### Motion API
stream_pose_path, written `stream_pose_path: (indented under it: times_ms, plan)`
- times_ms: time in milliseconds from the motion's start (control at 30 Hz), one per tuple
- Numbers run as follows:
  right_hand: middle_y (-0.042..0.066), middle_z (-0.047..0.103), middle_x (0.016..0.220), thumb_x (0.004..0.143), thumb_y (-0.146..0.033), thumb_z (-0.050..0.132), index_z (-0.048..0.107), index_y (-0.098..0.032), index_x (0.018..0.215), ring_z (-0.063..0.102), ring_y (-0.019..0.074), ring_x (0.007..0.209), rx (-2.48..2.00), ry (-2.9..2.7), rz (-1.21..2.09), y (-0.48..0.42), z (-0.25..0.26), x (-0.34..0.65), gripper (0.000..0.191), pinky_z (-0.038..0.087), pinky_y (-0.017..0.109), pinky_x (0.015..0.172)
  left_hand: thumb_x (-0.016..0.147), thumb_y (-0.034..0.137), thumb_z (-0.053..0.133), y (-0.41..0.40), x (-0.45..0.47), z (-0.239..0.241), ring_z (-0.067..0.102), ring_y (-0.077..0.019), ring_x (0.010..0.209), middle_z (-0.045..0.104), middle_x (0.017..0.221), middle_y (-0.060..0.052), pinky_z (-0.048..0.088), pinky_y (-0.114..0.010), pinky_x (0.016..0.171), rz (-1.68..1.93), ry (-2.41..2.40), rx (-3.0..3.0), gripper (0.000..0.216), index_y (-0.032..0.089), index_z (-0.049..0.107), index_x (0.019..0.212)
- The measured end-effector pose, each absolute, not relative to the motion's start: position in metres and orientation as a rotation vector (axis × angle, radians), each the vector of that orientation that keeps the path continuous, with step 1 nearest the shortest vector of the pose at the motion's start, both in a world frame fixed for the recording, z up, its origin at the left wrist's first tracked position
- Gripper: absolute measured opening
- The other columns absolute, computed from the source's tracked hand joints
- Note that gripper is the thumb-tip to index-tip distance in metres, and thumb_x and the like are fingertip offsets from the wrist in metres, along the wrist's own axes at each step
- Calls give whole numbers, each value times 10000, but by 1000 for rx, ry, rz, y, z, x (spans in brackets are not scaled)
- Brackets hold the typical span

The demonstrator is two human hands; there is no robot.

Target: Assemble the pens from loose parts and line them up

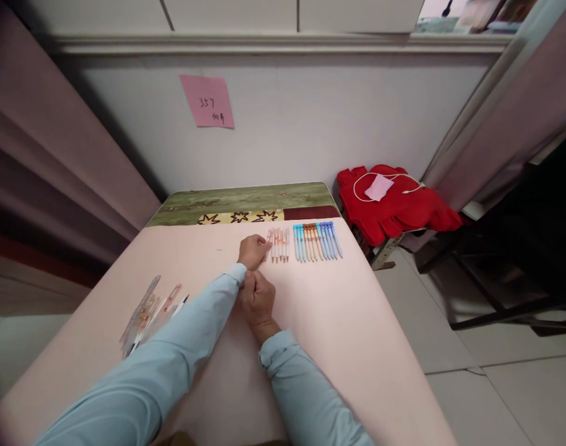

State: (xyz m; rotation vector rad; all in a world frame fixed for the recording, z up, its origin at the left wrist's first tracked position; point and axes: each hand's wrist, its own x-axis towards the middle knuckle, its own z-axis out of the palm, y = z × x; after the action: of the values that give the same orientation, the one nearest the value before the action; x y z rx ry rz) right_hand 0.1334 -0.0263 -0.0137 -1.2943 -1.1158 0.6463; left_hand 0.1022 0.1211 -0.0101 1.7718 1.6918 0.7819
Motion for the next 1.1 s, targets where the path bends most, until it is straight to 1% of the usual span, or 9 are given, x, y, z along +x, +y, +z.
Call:
stream_pose_path:
  times_ms: [100,233,367,567,667,833,933,1100]
  plan:
    - [-19,502,586,986,-481,317,440,-242,651,468,145,557,-1300,-1100,650,-25,-16,133,429,370,264,574,737,312,693,118,104,-10,637,-216,727,672,612,-61,431,-315,766,790,1687,1775,131,193,685,682]
    - [-22,483,576,981,-486,321,432,-243,641,458,145,552,-1309,-1102,649,-24,-18,134,432,371,263,577,780,267,633,112,102,-8,612,-185,601,648,559,-36,434,-299,699,812,1655,1721,130,195,702,697]
    - [-26,477,570,984,-486,318,436,-242,641,459,144,547,-1295,-1090,645,-23,-19,137,437,373,258,581,770,247,638,95,89,-3,564,-152,491,630,537,-14,427,-281,610,858,1635,1642,97,182,708,754]
    - [-26,494,582,989,-466,338,468,-227,648,486,141,561,-1307,-1084,621,-26,-20,141,437,368,254,603,743,313,638,43,32,7,527,-129,468,655,612,-19,391,-251,498,985,1562,1480,161,172,706,782]
    - [-28,487,566,983,-482,345,469,-226,636,478,140,555,-1330,-1080,626,-28,-21,141,449,360,252,593,697,325,666,17,-13,17,501,-121,481,625,583,-8,379,-242,496,1073,1595,1401,170,171,704,758]
    - [-29,488,553,970,-519,365,475,-222,625,476,138,549,-1327,-1053,653,-31,-24,142,468,365,247,577,651,384,701,-21,-92,33,468,-120,491,557,520,15,348,-235,487,1160,1790,1301,229,169,679,727]
    - [-31,493,547,971,-522,376,476,-219,623,478,136,545,-1319,-1063,660,-32,-27,144,472,369,245,578,644,393,703,-40,-121,36,455,-117,491,537,512,25,335,-237,488,1126,1889,1311,230,175,661,705]
    - [-33,502,553,980,-489,395,486,-213,625,487,132,553,-1297,-1091,659,-36,-31,146,459,372,251,602,609,339,719,-63,-137,33,493,-135,530,571,542,22,348,-251,522,978,1961,1425,166,195,642,635]
